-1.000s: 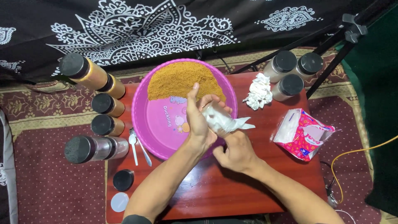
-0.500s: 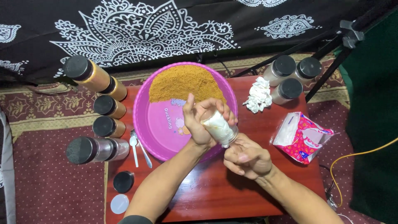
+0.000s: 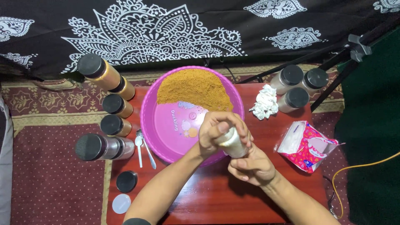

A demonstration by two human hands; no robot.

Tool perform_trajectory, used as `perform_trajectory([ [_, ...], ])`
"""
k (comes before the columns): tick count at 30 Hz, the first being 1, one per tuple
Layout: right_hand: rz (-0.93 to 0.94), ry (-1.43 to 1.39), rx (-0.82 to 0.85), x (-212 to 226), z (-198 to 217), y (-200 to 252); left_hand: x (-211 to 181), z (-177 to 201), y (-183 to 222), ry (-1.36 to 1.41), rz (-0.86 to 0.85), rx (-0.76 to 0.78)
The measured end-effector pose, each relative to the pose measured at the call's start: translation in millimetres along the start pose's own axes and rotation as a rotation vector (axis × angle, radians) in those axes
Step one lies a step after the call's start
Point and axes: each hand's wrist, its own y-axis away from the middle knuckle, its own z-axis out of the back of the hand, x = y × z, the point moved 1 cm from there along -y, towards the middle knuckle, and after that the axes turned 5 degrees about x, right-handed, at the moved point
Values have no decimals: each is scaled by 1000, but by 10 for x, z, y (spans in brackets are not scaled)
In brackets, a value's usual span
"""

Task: A person is cleaning a small glass jar by wiping the interior and exterior surfaces with a white tissue.

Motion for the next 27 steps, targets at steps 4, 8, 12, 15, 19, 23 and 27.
perform_trajectory([
  [4, 9, 96, -51, 6, -8, 13, -50, -59, 37, -92, 55, -20],
  [8, -17, 78, -39, -15, 58, 87, -39, -86, 59, -101, 32, 5],
  [12, 8, 83, -16, 7, 20, 77, -26, -76, 51, -96, 21, 38],
  [15, 50, 77, 58, 86, -116, -48, 5, -100, -25, -86, 13, 34],
  [19, 256, 714, -215, 241, -22, -205, 35, -160, -128, -423, 4, -540],
  [23, 221, 1463, -351, 268, -426, -405, -58, -303, -148, -190, 141, -807],
  [27, 293, 1822, -299, 143, -236, -218, 120, 6, -30, 30, 192, -843],
])
